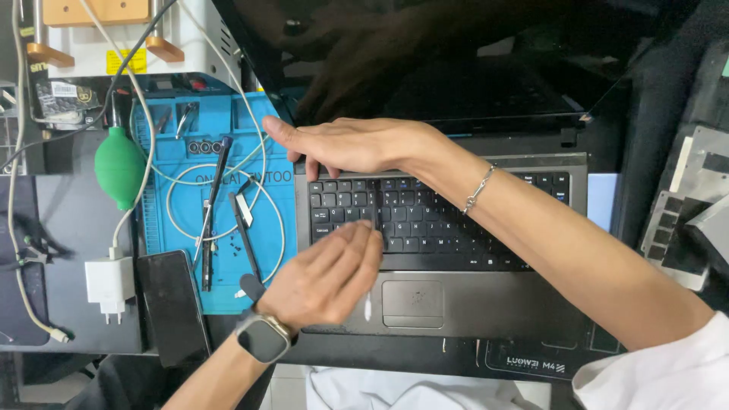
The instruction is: The person uses a cotton swab to clean the laptop keyboard, then uses a screwdriver to pry and remove the keyboard assembly. They proceed to remove the metal backplate and disconnect a ribbon cable from the motherboard.
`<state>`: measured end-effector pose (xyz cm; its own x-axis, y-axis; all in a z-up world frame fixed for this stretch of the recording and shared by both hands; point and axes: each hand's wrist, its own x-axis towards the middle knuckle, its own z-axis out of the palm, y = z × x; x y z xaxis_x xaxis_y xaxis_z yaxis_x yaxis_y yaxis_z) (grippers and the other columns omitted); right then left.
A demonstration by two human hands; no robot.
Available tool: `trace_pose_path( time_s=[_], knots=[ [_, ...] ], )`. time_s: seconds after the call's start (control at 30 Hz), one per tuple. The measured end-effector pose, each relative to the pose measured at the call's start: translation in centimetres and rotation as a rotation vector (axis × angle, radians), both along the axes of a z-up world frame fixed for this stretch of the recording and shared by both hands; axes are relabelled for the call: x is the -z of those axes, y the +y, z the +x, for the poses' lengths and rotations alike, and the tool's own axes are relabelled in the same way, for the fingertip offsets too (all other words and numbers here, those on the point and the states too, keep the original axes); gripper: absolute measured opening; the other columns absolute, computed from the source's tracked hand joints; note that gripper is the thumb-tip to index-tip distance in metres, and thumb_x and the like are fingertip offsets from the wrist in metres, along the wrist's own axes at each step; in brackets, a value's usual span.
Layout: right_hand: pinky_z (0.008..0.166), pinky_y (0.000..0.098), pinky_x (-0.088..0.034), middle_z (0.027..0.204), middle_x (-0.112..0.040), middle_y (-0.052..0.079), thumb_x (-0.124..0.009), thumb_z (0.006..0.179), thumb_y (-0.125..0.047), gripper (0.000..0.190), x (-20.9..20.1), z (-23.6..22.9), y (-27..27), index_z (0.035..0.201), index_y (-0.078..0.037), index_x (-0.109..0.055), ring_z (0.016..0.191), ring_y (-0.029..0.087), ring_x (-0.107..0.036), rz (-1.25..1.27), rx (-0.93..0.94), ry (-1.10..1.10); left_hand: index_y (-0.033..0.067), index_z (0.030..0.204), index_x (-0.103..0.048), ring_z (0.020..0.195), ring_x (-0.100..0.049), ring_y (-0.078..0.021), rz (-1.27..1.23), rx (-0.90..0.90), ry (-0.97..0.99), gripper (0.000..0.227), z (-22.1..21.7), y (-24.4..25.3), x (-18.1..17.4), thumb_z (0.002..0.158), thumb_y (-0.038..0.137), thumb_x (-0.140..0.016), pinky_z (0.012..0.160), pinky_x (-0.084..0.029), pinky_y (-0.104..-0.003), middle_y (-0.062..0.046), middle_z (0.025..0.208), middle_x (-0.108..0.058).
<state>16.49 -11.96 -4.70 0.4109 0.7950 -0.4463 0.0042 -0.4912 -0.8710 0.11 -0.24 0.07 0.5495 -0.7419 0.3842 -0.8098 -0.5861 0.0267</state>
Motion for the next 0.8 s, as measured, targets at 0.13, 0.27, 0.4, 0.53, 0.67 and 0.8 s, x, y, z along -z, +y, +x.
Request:
trace_pose_path(
  time_s=[0.13,0.27,0.4,0.53,0.67,0.8],
  knots=[
    [0.072,0.0387,-0.057,0.093,-0.075,0.013,-0.015,0.069,-0.095,0.123,-0.2,-0.2,0.0,0.125,0.001,-0.068,0.079,0.021,-0.067,-0.007,-0.018,-0.017,-0.0159,0.115,-0.064,0.099,-0.072,-0.0311,0.021,0.035,-0.028,0.034,-0.6,0.4,0.8,0.088,0.005,-0.071,0.092,-0.06,-0.038,-0.025,0.108,-0.07],
    [0.069,0.0384,-0.057,0.092,-0.076,0.012,-0.015,0.07,-0.094,0.121,-0.2,-0.2,0.0,0.124,0.001,-0.068,0.078,0.021,-0.066,-0.006,-0.004,-0.034,-0.0149,0.114,-0.065,0.102,-0.072,-0.032,-0.035,0.0,-0.006,0.032,-0.8,1.0,1.0,0.088,0.001,-0.071,0.094,-0.06,-0.039,-0.024,0.11,-0.071],
    [0.068,0.0366,-0.057,0.092,-0.076,0.012,-0.016,0.07,-0.094,0.121,0.1,-0.1,-0.1,0.124,0.001,-0.067,0.077,0.021,-0.064,0.019,-0.021,-0.015,-0.0147,0.114,-0.065,0.103,-0.073,-0.0336,-0.092,0.0,0.003,0.03,-0.9,1.0,1.0,0.089,0.0,-0.071,0.096,-0.061,-0.041,-0.025,0.11,-0.07],
    [0.067,0.0383,-0.057,0.091,-0.076,0.012,-0.017,0.069,-0.093,0.118,-0.3,-0.3,0.0,0.125,-0.001,-0.067,0.075,0.022,-0.065,-0.045,0.017,-0.036,-0.0138,0.116,-0.064,0.102,-0.073,-0.0331,-0.148,-0.018,-0.004,0.029,-1.3,0.7,1.7,0.091,-0.003,-0.072,0.096,-0.061,-0.042,-0.024,0.109,-0.07],
    [0.069,0.0371,-0.057,0.094,-0.075,0.012,-0.016,0.071,-0.094,0.121,0.2,-0.2,0.0,0.124,0.002,-0.068,0.078,0.021,-0.066,0.045,0.0,-0.031,-0.0148,0.116,-0.063,0.103,-0.073,-0.0342,-0.122,-0.039,0.03,0.031,-1.1,0.8,1.6,0.089,-0.002,-0.072,0.095,-0.061,-0.042,-0.025,0.11,-0.07],
    [0.068,0.0384,-0.058,0.091,-0.076,0.013,-0.015,0.07,-0.093,0.12,-0.7,-0.2,0.0,0.123,0.0,-0.069,0.076,0.022,-0.066,-0.035,-0.003,-0.034,-0.0141,0.116,-0.063,0.103,-0.072,-0.0346,-0.085,-0.045,0.018,0.033,-1.0,0.6,1.7,0.088,0.0,-0.073,0.096,-0.06,-0.041,-0.024,0.111,-0.069]
  ],
)
